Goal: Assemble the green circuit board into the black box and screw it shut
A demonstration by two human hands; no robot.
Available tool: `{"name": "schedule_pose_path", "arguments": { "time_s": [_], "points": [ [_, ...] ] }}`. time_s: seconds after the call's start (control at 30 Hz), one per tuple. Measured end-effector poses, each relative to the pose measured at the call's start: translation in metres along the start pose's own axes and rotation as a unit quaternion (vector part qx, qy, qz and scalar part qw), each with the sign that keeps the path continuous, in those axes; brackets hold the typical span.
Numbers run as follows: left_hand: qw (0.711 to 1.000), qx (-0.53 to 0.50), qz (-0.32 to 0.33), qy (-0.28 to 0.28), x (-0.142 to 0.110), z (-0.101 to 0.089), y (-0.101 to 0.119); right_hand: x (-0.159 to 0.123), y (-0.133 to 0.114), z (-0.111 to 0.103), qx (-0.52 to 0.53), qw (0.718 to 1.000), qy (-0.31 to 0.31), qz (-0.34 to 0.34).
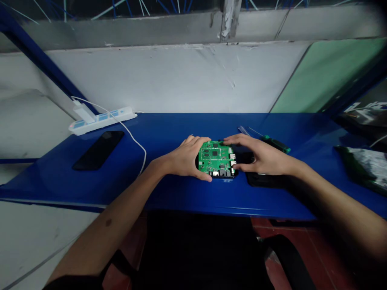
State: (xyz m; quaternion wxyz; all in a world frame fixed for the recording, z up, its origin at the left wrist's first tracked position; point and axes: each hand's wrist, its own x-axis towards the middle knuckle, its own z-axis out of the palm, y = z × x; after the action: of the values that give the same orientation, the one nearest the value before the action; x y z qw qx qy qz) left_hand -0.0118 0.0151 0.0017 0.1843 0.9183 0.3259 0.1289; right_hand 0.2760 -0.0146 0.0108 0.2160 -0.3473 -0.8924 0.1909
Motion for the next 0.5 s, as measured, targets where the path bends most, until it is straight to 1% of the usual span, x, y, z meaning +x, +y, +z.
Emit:
{"name": "schedule_pose_path", "arguments": {
  "time_s": [0.13, 0.23, 0.3, 0.5],
  "points": [
    [0.999, -0.001, -0.037, -0.024, 0.0005, -0.0016, 0.0033, 0.0010, -0.0071, -0.0005, -0.019, 0.999, 0.017, 0.029],
    [0.999, 0.000, -0.046, -0.028, -0.0003, -0.0027, 0.0041, 0.0015, -0.0109, -0.0002, -0.035, 0.998, 0.041, 0.037],
    [0.998, -0.002, -0.056, -0.035, -0.0012, -0.0035, 0.0041, 0.0015, -0.0110, 0.0004, -0.034, 0.997, 0.058, 0.038],
    [0.992, -0.028, -0.112, -0.050, -0.0037, -0.0081, 0.0056, 0.0000, -0.0052, 0.0026, -0.009, 0.993, 0.110, 0.032]
  ]
}}
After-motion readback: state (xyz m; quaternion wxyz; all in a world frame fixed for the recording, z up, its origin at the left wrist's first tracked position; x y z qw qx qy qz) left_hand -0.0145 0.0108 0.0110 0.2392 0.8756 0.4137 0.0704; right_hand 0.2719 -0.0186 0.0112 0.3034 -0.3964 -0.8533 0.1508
